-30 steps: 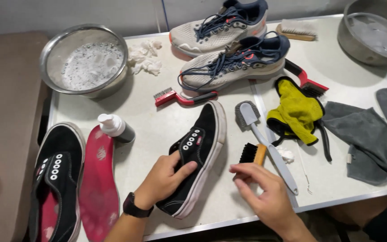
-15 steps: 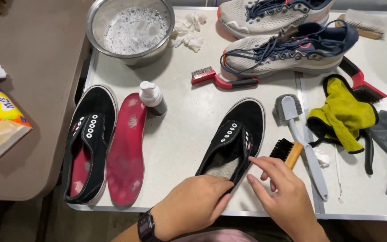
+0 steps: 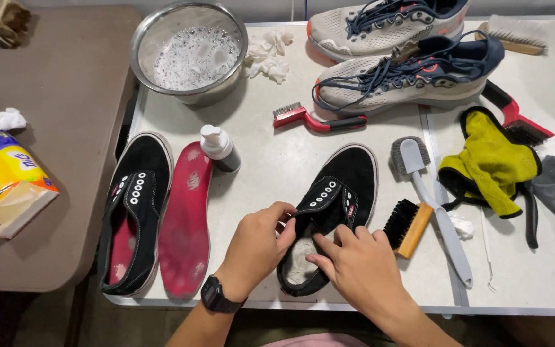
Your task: Cleaning the interior and exterior of a sneaker and its insole using brushes and cleaning solution.
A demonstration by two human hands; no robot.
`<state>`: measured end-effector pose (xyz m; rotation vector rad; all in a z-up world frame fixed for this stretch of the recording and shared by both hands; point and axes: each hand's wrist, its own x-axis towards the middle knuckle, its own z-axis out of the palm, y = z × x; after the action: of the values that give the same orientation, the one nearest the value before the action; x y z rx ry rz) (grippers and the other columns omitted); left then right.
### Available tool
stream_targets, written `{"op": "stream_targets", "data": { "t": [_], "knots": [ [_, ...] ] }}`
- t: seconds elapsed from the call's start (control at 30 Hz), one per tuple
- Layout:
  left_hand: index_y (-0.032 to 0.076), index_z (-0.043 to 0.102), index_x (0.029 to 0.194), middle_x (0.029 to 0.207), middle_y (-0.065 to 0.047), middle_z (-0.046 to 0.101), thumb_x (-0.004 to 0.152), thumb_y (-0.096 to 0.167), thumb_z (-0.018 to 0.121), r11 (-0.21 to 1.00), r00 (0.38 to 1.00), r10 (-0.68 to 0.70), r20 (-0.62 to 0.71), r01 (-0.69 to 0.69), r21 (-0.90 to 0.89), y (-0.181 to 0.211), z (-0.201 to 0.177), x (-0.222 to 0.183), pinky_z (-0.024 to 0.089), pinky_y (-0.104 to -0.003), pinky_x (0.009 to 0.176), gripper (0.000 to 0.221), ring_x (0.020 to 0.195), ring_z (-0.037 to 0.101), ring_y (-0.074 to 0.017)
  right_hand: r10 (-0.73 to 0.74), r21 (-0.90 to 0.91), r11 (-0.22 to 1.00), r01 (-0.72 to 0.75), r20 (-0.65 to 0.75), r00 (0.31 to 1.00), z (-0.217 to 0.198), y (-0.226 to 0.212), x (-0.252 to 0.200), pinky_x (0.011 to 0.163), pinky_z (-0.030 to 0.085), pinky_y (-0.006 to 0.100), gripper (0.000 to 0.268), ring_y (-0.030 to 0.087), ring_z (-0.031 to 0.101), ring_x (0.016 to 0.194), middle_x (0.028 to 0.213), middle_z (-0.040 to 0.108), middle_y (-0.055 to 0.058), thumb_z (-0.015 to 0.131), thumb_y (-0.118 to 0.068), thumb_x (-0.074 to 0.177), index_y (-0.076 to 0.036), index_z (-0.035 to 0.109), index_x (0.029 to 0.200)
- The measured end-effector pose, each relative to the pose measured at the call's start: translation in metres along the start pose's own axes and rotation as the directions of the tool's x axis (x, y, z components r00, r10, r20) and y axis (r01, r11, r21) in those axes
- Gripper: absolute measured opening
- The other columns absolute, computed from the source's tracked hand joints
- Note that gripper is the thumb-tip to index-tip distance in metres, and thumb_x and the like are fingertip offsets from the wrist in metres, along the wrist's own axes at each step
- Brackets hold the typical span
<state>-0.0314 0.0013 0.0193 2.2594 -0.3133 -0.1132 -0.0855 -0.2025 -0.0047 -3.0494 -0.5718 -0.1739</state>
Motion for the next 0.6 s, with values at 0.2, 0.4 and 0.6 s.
{"op": "stream_targets", "data": {
  "t": [0.2,0.4,0.6],
  "knots": [
    [0.014,0.070,0.108,0.089,-0.004,0.079,0.093,0.021,0.062,0.999,1.000,-0.011,0.018,0.012,-0.034,-0.003,-0.002,-0.001,0.055,-0.037,0.069,0.019,0.072,0.074,-0.0243,0.186,0.160,0.965,-0.207,0.139,0.973,-0.011,-0.007,0.004,0.055,0.049,0.046,0.067,0.029,0.065,0.071,0.088,0.064,0.004,0.051,-0.050,0.098,-0.009,0.044,0.151],
    [0.014,0.065,0.108,0.094,-0.001,0.080,0.094,0.022,0.058,0.999,0.998,-0.031,0.057,0.033,-0.032,0.003,0.000,-0.001,0.055,-0.037,0.069,0.017,0.070,0.074,-0.0238,0.326,0.266,0.899,-0.348,0.123,0.937,-0.003,-0.007,0.016,0.045,0.050,0.051,0.032,0.036,0.067,0.062,0.078,0.073,-0.001,0.052,-0.035,0.099,-0.026,0.066,0.126],
    [0.007,0.063,0.116,0.090,-0.020,0.079,0.099,0.019,0.056,0.987,0.986,-0.119,0.113,0.130,-0.099,0.011,-0.010,0.003,0.066,-0.041,0.073,0.022,0.085,0.078,-0.0343,0.210,0.133,0.969,-0.207,-0.011,0.978,0.009,-0.016,0.050,0.042,0.040,0.029,0.027,0.021,0.060,0.046,0.052,0.058,-0.002,0.058,-0.030,0.094,-0.019,0.072,0.074]
  ]
}}
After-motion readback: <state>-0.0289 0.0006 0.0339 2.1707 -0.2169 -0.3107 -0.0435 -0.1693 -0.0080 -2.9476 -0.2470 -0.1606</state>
